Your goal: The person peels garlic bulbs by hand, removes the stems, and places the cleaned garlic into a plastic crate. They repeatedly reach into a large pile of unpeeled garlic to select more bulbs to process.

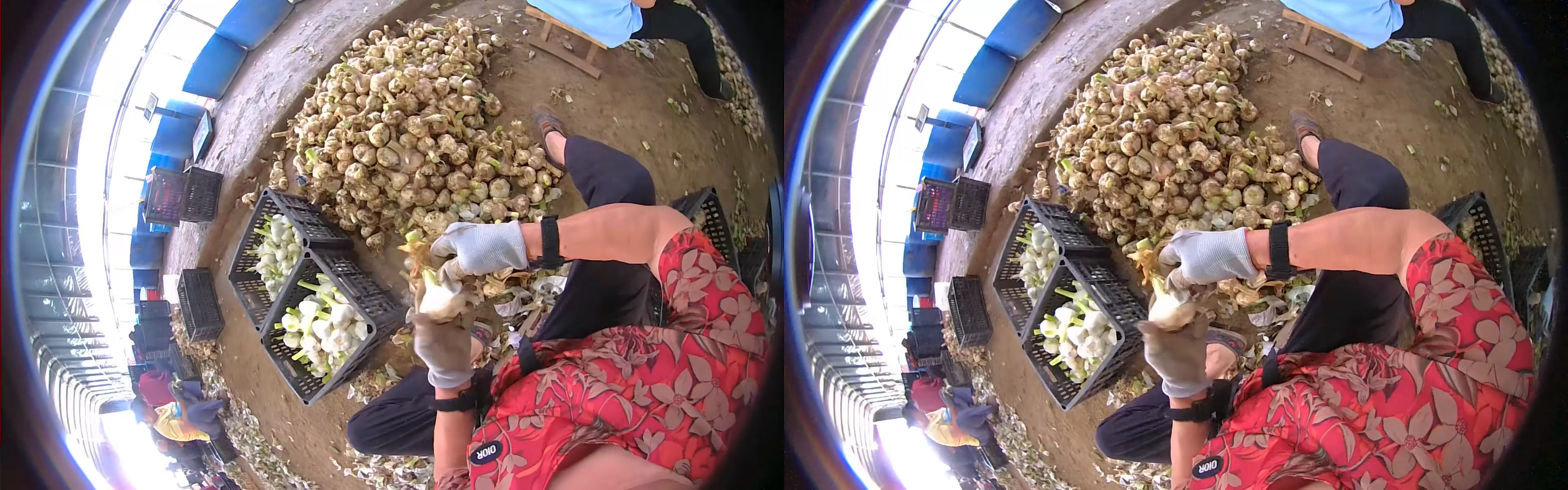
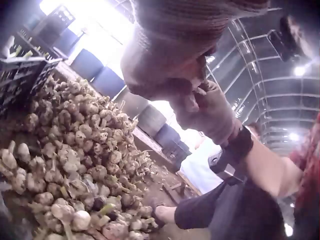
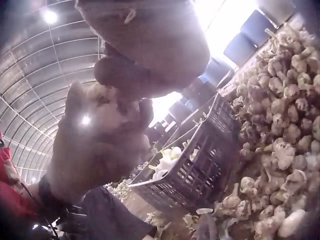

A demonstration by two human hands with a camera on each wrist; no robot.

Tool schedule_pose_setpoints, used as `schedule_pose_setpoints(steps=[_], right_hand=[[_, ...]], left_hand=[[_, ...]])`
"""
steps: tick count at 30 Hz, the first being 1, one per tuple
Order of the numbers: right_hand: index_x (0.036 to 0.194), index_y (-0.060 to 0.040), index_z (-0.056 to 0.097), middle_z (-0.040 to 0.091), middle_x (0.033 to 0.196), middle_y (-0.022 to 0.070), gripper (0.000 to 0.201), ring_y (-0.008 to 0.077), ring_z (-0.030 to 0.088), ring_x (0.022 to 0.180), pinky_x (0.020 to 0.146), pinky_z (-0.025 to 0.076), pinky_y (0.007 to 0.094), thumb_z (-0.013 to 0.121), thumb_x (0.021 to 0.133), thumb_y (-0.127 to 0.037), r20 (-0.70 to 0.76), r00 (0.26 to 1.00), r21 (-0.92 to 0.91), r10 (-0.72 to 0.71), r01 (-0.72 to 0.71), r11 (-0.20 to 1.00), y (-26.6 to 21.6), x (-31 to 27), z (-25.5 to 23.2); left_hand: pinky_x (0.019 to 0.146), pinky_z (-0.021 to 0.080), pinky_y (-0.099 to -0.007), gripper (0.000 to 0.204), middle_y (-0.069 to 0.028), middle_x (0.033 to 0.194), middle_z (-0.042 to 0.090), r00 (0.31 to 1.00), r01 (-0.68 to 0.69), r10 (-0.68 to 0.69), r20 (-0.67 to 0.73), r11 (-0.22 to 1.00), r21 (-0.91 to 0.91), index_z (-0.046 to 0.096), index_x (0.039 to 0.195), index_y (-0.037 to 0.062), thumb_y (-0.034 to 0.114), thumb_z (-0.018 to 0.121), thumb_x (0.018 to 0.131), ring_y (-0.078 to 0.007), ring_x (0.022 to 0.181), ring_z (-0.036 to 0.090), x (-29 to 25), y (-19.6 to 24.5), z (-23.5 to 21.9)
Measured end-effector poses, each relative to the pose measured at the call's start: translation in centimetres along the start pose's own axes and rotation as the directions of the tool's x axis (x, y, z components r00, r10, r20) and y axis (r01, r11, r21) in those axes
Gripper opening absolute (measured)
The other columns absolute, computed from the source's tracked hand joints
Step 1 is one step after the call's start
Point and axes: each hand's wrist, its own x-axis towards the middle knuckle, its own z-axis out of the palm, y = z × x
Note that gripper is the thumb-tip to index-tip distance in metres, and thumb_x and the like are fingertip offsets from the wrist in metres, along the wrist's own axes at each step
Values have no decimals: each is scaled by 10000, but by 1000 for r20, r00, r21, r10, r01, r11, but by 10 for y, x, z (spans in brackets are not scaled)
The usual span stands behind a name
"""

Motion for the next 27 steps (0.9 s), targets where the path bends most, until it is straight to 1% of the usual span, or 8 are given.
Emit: schedule_pose_setpoints(steps=[4, 6, 9, 12, 16, 20, 23, 27], right_hand=[[972, 40, 620, 657, 811, 194, 237, 302, 659, 786, 703, 492, 395, 607, 840, -157, -106, 975, -248, -197, 166, 954, -5, -5, 4], [988, 18, 615, 656, 824, 160, 233, 266, 657, 764, 686, 519, 368, 618, 852, -171, -131, 973, -286, -190, 146, 947, 0, -3, 5], [1021, 5, 589, 623, 789, 68, 287, 196, 619, 750, 674, 510, 345, 643, 852, -221, 69, 950, 360, 303, -308, 881, -8, -7, 2], [1063, -28, 595, 626, 834, 37, 300, 103, 593, 757, 636, 509, 281, 652, 873, -252, 16, 990, 364, 138, -135, 922, -7, -8, 0], [974, -13, 663, 626, 759, -12, 199, 59, 527, 704, 628, 457, 257, 655, 887, -192, -82, 996, 288, 37, -12, 958, 14, -3, 4], [997, -6, 705, 670, 790, -19, 191, 60, 535, 720, 651, 457, 253, 635, 827, -59, -107, 994, 423, -4, 49, 905, 17, -6, 8], [1088, 2, 690, 699, 869, 5, 321, 88, 576, 767, 694, 474, 243, 619, 775, 9, -129, 980, 270, -150, 180, 946, 7, -10, 12], [1109, -5, 679, 677, 837, 5, 287, 98, 575, 761, 666, 467, 251, 619, 831, -43, -260, 965, 491, 38, 99, 866, 7, 1, 12]], left_hand=[[524, 454, -280, 696, -114, 998, 663, 920, 315, -227, 318, 912, -263, 566, 1227, 74, 668, 452, 883, -223, 716, 604, 19, 0, -25], [531, 460, -281, 685, -111, 1012, 664, 965, 239, -211, 158, 953, -186, 550, 1244, 71, 650, 472, 886, -221, 726, 609, 20, 3, -21], [603, 494, -301, 629, -89, 1037, 645, 995, -84, 76, 61, 987, 137, 502, 1271, 53, 543, 578, 884, -215, 784, 616, 17, -2, -8], [724, 509, -321, 594, -91, 1040, 605, 963, -258, 196, 185, 871, 418, 487, 1281, 33, 436, 646, 876, -201, 862, 608, 19, 5, -14], [747, 510, -323, 614, -93, 1053, 594, 698, -630, 547, 461, 165, 758, 503, 1273, 4, 453, 638, 876, -202, 877, 594, 25, -7, -12], [620, 471, -277, 590, -106, 1034, 605, 995, -88, 97, -38, 977, 197, 519, 1248, 16, 500, 531, 910, -176, 746, 566, 15, 1, 2], [412, 375, -235, 455, -78, 841, 609, 814, 464, -275, 512, 838, -288, 553, 1151, 40, 431, 441, 947, -114, 424, 422, 37, -3, -38], [462, 383, -217, 412, -47, 848, 592, 890, 334, -246, 383, 925, -182, 547, 1135, 65, 412, 408, 962, -116, 553, 493, 38, 5, -2]])
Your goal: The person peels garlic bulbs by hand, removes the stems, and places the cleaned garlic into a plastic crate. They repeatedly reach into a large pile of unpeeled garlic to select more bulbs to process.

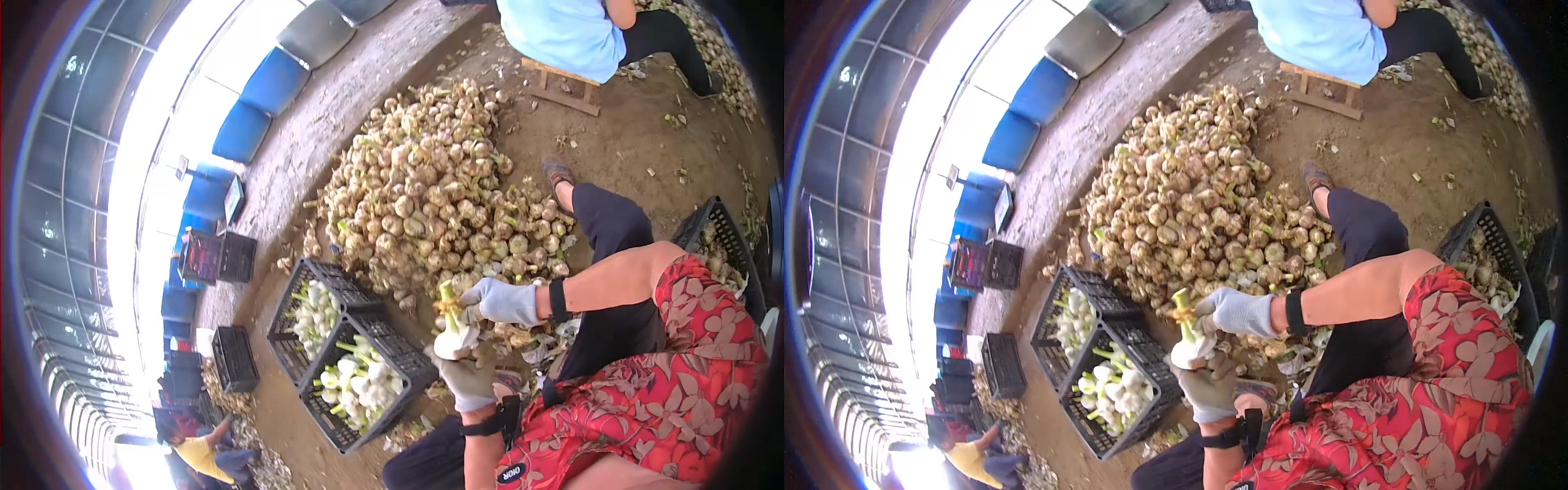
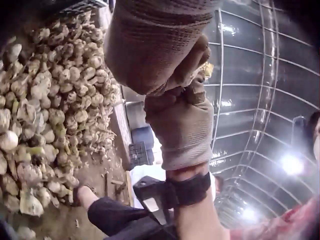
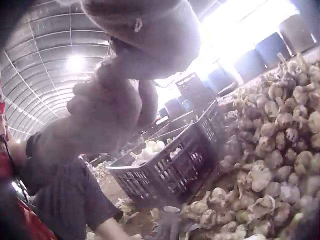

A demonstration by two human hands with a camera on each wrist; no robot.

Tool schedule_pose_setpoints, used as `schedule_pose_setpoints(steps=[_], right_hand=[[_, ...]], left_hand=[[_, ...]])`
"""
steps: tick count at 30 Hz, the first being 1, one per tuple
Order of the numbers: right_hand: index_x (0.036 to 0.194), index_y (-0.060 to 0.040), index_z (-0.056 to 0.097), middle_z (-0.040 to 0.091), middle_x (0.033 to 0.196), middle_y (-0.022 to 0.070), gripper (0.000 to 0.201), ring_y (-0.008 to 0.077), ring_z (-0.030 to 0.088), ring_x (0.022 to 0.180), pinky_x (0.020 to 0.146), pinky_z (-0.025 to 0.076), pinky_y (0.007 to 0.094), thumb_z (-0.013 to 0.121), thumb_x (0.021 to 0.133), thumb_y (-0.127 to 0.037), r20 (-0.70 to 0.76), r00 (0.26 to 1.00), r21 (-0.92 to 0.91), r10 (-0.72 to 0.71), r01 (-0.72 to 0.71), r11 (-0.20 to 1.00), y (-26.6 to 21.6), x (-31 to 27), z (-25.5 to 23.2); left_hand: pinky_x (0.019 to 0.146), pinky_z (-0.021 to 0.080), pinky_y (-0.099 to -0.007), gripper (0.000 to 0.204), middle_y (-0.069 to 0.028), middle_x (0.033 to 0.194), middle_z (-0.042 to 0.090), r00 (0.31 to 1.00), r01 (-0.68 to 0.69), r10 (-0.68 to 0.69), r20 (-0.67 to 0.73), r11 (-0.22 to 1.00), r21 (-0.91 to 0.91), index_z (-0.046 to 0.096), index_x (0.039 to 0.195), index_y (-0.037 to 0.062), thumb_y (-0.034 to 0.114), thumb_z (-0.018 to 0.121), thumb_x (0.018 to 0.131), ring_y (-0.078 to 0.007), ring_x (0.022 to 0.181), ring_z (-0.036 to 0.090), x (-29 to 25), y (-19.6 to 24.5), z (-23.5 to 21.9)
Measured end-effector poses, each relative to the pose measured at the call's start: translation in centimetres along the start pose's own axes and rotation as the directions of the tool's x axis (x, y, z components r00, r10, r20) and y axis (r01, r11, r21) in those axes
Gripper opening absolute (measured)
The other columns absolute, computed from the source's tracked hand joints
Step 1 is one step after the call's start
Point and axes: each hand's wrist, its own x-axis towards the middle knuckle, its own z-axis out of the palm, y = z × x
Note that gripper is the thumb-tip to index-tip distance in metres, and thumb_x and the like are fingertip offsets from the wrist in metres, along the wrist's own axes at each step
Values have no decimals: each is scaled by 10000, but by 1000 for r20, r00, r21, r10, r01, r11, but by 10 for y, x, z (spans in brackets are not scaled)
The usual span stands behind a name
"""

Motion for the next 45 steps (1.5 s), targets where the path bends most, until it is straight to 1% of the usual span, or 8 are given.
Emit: schedule_pose_setpoints(steps=[6, 10, 18, 19, 22, 26, 38, 45], right_hand=[[1003, -23, 703, 698, 867, 31, 170, 112, 602, 808, 723, 485, 284, 641, 857, -86, 140, 990, -125, -7, 25, 992, 14, -21, 11], [1084, -41, 691, 691, 828, -1, 296, 88, 588, 757, 679, 485, 258, 625, 797, -12, 454, 814, -60, 363, -378, 924, -8, -15, 9], [926, 16, 710, 704, 833, 73, 120, 146, 671, 730, 665, 548, 285, 679, 836, -57, 119, 984, 326, 130, -163, 931, -8, 3, -7], [926, 23, 696, 700, 842, 90, 124, 148, 670, 720, 657, 548, 285, 672, 842, -66, 37, 986, 201, -165, 154, 967, -4, 6, -12], [1003, -2, 650, 687, 839, 92, 196, 177, 666, 711, 667, 549, 295, 626, 826, -82, -119, 990, 423, 78, -21, 906, -33, 11, -42], [1199, -3, 592, 659, 1032, 172, 475, 264, 651, 938, 831, 517, 346, 678, 789, -228, 267, 944, -636, -194, 324, 700, -12, 15, -35], [931, -24, 669, 649, 871, 206, 251, 402, 619, 839, 729, 495, 420, 683, 752, -200, 214, 885, -597, -414, 454, 662, -9, -8, 12], [843, 10, 710, 641, 668, 26, 118, 76, 534, 612, 550, 446, 271, 622, 778, -33, 129, 987, -86, -96, 108, 990, 16, 11, -2]], left_hand=[[614, 436, -301, 438, -28, 1008, 605, 748, -303, 578, -327, 735, 607, 534, 1189, 146, 501, 515, 933, -160, 790, 577, 7, -36, 12], [732, 510, -322, 382, -22, 953, 638, 975, -216, 222, 5, 945, 247, 573, 1160, 138, 443, 522, 936, -156, 826, 596, -9, -17, -31], [530, 417, -219, 366, -46, 934, 646, 928, -158, 101, -358, 978, -135, 613, 1099, 90, 404, 502, 947, -119, 661, 537, 8, -23, 3], [488, 393, -217, 345, -29, 836, 600, 1000, 25, -22, 16, 966, -257, 606, 1012, 84, 407, 509, 938, -119, 595, 482, 2, -19, -15], [469, 376, -212, 346, -13, 782, 548, 988, -150, 142, -63, 979, -137, 582, 944, 91, 430, 512, 937, -123, 586, 455, -4, 0, -27], [566, 409, -234, 291, -4, 812, 546, 840, -370, 434, -325, 897, 240, 558, 940, 118, 406, 517, 960, -142, 690, 511, -9, 1, 7], [737, 474, -342, 277, 0, 1062, 592, 784, -325, 486, -386, 851, 412, 544, 1126, 162, 383, 478, 972, -140, 948, 564, 5, -30, 10], [710, 516, -359, 496, -38, 1028, 660, 915, -208, 231, -329, 972, 105, 590, 1146, 145, 573, 499, 913, -154, 775, 611, 1, -22, -3]])
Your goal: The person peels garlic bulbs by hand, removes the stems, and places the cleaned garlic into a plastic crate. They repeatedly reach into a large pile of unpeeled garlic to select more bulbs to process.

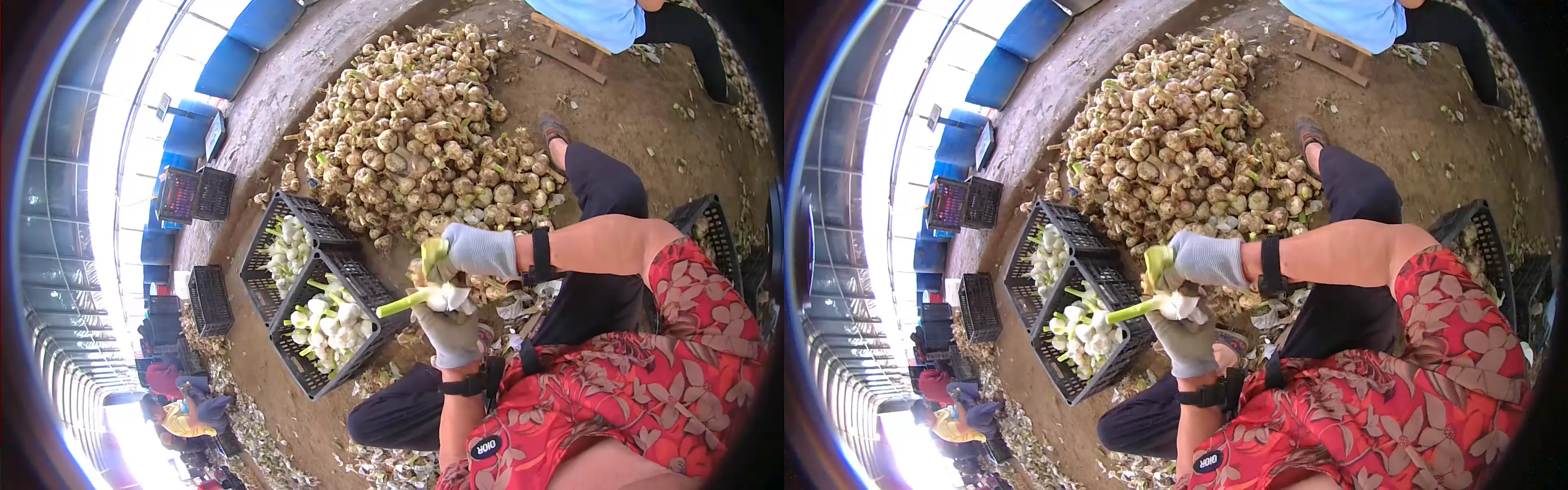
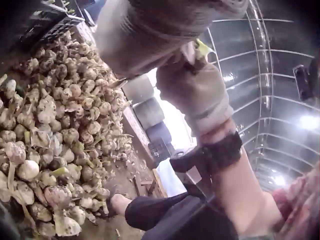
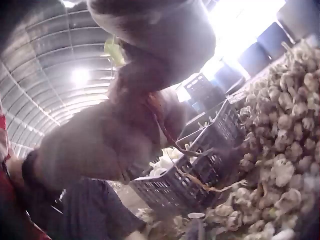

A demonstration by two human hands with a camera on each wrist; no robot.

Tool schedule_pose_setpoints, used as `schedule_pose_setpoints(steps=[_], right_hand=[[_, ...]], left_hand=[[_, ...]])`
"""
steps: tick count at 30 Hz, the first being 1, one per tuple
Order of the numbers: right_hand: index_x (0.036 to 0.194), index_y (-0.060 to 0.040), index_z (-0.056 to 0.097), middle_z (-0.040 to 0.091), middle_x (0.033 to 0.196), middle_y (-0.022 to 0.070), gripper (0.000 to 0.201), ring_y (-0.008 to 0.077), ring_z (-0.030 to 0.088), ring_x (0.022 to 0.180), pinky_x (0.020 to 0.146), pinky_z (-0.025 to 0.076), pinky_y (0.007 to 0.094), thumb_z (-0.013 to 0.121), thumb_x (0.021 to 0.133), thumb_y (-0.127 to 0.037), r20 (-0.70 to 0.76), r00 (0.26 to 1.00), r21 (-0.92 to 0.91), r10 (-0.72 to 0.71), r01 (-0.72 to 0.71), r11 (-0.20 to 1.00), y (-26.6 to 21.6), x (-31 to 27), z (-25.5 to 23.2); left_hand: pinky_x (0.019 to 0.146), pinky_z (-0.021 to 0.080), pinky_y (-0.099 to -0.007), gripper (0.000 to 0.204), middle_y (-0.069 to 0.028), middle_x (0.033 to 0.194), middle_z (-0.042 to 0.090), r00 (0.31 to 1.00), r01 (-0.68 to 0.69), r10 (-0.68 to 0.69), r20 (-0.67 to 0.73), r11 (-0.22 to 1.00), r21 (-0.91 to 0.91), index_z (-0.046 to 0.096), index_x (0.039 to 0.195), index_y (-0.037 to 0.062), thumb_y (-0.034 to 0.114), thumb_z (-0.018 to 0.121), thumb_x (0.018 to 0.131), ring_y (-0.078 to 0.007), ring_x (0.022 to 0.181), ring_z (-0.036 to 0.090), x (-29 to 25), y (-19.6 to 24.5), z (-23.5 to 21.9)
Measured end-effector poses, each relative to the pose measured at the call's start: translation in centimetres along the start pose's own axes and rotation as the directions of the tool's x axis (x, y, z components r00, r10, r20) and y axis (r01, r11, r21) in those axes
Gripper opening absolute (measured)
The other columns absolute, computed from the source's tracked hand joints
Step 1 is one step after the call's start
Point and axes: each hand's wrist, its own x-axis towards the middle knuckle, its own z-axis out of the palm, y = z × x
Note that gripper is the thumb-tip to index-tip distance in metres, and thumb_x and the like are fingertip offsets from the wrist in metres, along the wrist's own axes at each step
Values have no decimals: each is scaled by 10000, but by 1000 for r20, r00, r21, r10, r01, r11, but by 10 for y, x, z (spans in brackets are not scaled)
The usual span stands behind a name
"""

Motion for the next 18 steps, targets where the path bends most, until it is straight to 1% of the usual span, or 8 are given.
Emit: schedule_pose_setpoints(steps=[2, 3, 5, 9, 11, 14, 15, 18], right_hand=[[821, 21, 711, 638, 659, 12, 100, 57, 526, 589, 524, 443, 253, 630, 780, -23, -29, 996, 55, 79, -77, 995, -11, 0, -9], [841, 16, 714, 656, 700, 21, 108, 73, 560, 618, 561, 465, 254, 628, 780, -11, -59, 998, -36, 33, -35, 999, -4, 6, -16], [865, 15, 711, 672, 737, 41, 122, 91, 586, 659, 603, 476, 256, 624, 782, -2, -147, 989, 49, 13, -5, 999, -16, 7, -25], [906, -9, 710, 694, 768, 57, 168, 129, 606, 634, 570, 485, 296, 613, 769, 11, -469, 871, -61, 142, -193, 979, -39, 17, -58], [888, 12, 693, 671, 733, 54, 123, 124, 593, 614, 539, 483, 306, 616, 818, -54, -75, 962, -293, 264, -274, 916, -36, 18, -60], [1103, -57, 652, 702, 857, 111, 380, 186, 665, 689, 604, 527, 320, 728, 769, -223, 441, 761, -649, 476, -96, 754, -59, -9, -25], [1149, -65, 633, 689, 938, 138, 486, 206, 672, 733, 666, 531, 323, 766, 711, -230, 432, 861, -782, 268, 209, 587, -34, -18, -14], [1108, -43, 632, 671, 949, 153, 460, 218, 654, 751, 708, 518, 335, 770, 693, -187, 349, 926, -526, 145, 65, 848, -46, -25, 7]], left_hand=[[582, 496, -308, 530, -68, 971, 659, 989, 73, -65, 131, 996, -54, 583, 1129, 122, 593, 495, 905, -131, 540, 539, -2, 9, -5], [377, 349, -231, 501, -26, 796, 598, 952, 97, -91, 291, 995, -6, 557, 1128, 109, 559, 514, 913, -123, 512, 498, -2, 15, -7], [365, 327, -228, 518, -30, 755, 565, 988, 68, -70, 141, 998, 18, 543, 1118, 76, 545, 543, 896, -116, 447, 425, -12, 15, -5], [334, 273, -226, 719, -46, 812, 608, 934, 101, -182, 307, 960, 261, 484, 1286, -16, 572, 540, 876, -93, 425, 414, -37, 14, -1], [331, 270, -224, 682, -18, 779, 596, 944, 120, -185, 274, 964, 239, 496, 1280, -6, 556, 531, 894, -76, 407, 395, -39, 15, -12], [332, 259, -210, 650, 0, 763, 585, 991, 64, -92, 102, 965, 253, 505, 1268, 8, 554, 513, 916, -52, 397, 373, -38, 25, -36], [360, 289, -207, 651, -7, 791, 587, 993, 38, -67, 94, 957, 289, 504, 1266, 6, 557, 510, 920, -61, 435, 401, -39, 30, -42], [464, 369, -188, 580, -27, 879, 593, 990, -129, 83, 114, 863, 489, 517, 1236, 12, 506, 515, 933, -77, 588, 496, -44, 36, -40]])
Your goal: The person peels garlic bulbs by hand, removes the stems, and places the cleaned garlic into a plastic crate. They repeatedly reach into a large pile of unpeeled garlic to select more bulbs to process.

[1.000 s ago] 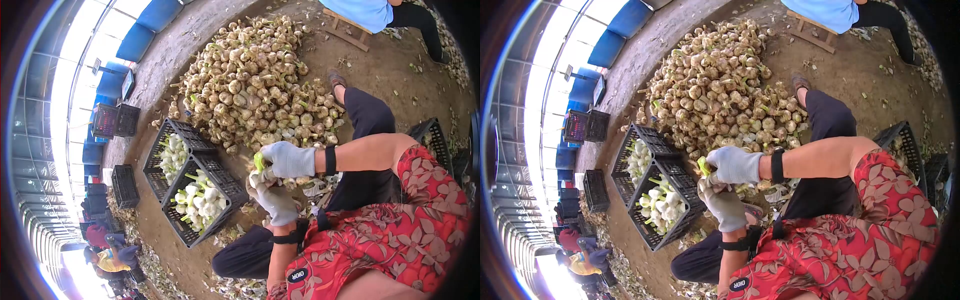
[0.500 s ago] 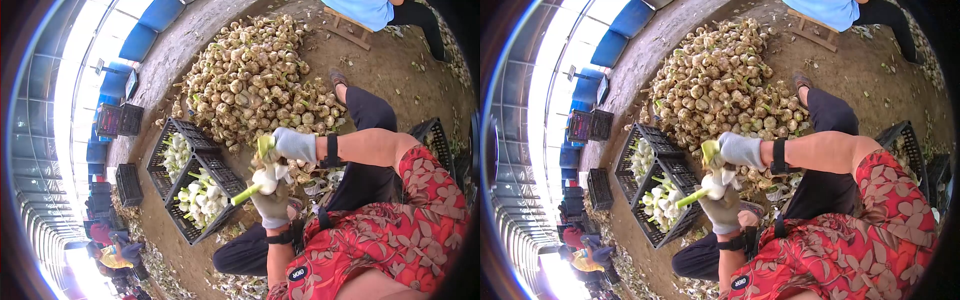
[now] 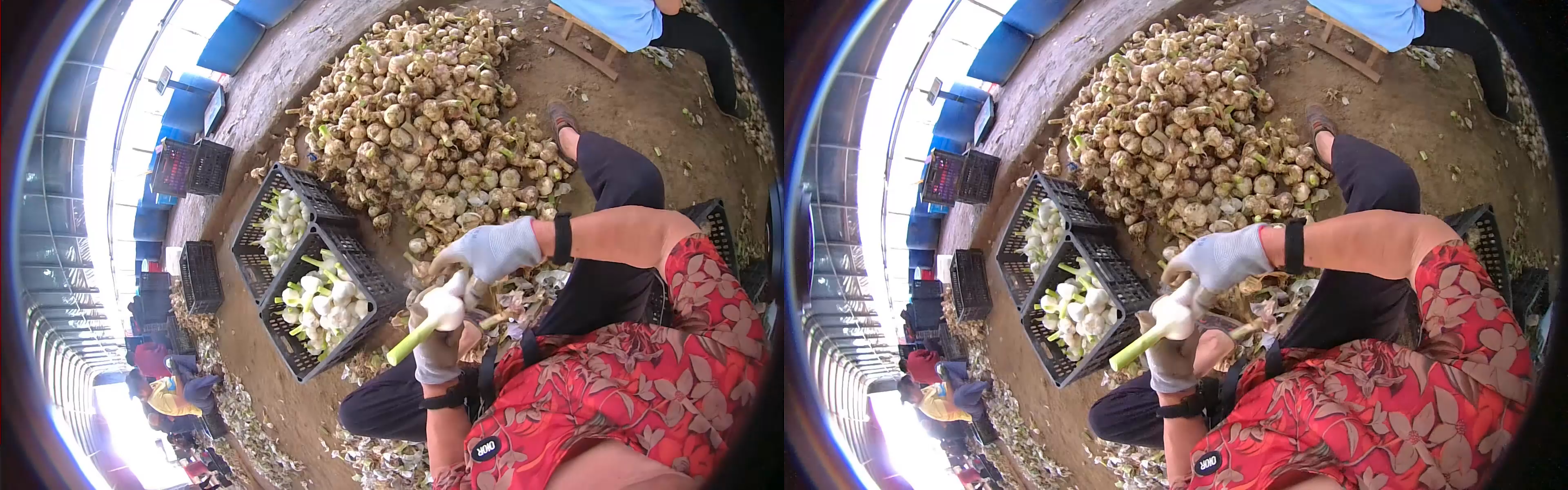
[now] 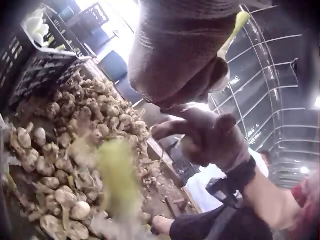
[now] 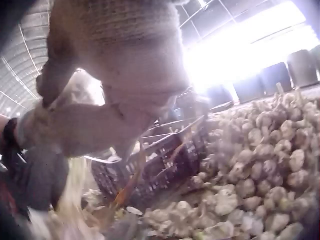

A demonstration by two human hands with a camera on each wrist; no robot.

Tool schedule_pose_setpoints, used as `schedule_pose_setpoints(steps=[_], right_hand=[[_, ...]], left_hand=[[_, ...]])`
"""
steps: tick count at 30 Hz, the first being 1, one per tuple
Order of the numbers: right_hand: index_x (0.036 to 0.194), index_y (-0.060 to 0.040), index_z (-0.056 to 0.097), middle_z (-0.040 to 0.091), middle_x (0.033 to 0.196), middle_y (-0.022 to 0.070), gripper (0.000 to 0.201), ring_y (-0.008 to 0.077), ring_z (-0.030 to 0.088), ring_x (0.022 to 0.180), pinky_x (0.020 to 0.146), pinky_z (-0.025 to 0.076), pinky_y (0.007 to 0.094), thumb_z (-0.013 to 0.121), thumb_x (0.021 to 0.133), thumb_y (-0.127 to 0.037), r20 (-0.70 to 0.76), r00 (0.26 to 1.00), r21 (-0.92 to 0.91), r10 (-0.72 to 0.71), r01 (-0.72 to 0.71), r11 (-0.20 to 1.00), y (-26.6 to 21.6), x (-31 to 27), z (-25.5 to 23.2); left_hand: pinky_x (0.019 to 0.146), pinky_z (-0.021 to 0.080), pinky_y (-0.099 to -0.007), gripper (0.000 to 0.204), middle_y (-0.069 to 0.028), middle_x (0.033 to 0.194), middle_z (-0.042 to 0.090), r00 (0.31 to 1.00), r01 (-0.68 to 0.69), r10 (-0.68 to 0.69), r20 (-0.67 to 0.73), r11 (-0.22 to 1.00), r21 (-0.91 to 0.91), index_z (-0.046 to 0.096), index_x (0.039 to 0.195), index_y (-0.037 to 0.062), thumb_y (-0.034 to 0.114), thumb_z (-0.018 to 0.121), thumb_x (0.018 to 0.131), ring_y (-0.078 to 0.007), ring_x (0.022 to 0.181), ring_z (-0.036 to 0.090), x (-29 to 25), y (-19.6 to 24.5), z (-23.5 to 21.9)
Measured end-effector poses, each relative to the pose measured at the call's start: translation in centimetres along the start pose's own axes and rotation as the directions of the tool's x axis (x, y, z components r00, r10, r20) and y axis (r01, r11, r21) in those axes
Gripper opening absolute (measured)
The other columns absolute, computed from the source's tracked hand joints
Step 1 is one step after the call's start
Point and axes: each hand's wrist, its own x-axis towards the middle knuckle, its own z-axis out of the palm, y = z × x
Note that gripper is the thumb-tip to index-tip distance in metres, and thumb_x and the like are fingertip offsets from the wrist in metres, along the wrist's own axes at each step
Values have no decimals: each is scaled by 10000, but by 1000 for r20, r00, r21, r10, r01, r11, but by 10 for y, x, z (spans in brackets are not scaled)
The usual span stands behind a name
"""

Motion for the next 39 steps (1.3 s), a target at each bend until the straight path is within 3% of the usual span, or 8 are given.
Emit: schedule_pose_setpoints(steps=[4, 10, 20, 22, 23, 30, 36, 39], right_hand=[[1057, -39, 627, 666, 908, 133, 376, 215, 638, 733, 691, 509, 346, 736, 709, -134, -223, 974, 141, 30, 1, 990, 20, 15, 23], [929, -67, 674, 666, 867, 139, 191, 345, 647, 798, 688, 522, 381, 709, 760, -149, -240, 917, -209, -320, 273, 939, 3, 4, 42], [916, 1, 665, 623, 646, 49, 212, 85, 547, 572, 528, 456, 260, 601, 714, 14, -375, 855, 587, 359, -81, 805, 41, 17, -18], [1076, -42, 647, 659, 879, 109, 359, 211, 643, 786, 661, 511, 341, 699, 735, -143, -98, 972, -205, 212, -228, 952, 48, 18, -26], [1146, -62, 629, 655, 986, 129, 450, 268, 658, 891, 727, 523, 375, 732, 734, -210, 62, 976, -515, 207, -146, 845, 31, 14, -22], [1066, -50, 641, 655, 972, 192, 393, 349, 652, 911, 763, 515, 398, 716, 718, -214, -111, 992, -86, -62, 53, 995, -15, 33, 42], [877, -41, 630, 608, 800, 126, 216, 326, 626, 776, 645, 490, 393, 711, 713, -155, -369, 862, -199, -348, 293, 935, 5, 36, 54], [914, 5, 644, 664, 743, 79, 139, 149, 638, 739, 648, 511, 315, 674, 835, -105, -272, 948, 451, 163, -24, 892, 8, 42, 41]], left_hand=[[886, 442, -268, 396, -101, 1172, 557, 995, -42, 14, -100, 956, -289, 488, 1278, 40, 199, 519, 916, -167, 1064, 553, 8, 9, 19], [969, 430, -405, 556, -106, 1274, 517, 962, -245, 272, 25, 900, -362, 365, 1415, 58, 260, 537, 926, -249, 1131, 533, 4, -11, 27], [1091, 357, -521, 543, -247, 1363, 487, 996, -32, 80, 36, 714, -700, 466, 1361, 23, 344, 492, 924, -421, 1267, 457, 23, 3, -13], [1155, 239, -541, 568, -256, 1411, 437, 993, -69, 116, 18, 698, -713, 448, 1385, 31, 323, 514, 903, -426, 1318, 402, 20, 10, -20], [1155, 238, -543, 565, -255, 1412, 437, 987, -108, 163, 13, 707, -699, 450, 1383, 31, 320, 517, 902, -426, 1323, 397, 20, 12, -22], [952, 490, -457, 510, -187, 1307, 538, 882, -420, 370, -294, 898, -129, 429, 1423, 93, 349, 424, 982, -285, 1139, 567, 12, 4, 13], [877, 516, -362, 560, -119, 1236, 567, 973, -129, 111, -204, 989, -76, 429, 1403, 93, 477, 373, 998, -234, 1084, 592, 13, 8, 5], [697, 507, -338, 580, -99, 1089, 611, 955, -167, 83, -284, 943, -288, 467, 1358, 76, 505, 396, 975, -202, 853, 595, 20, 1, 5]])
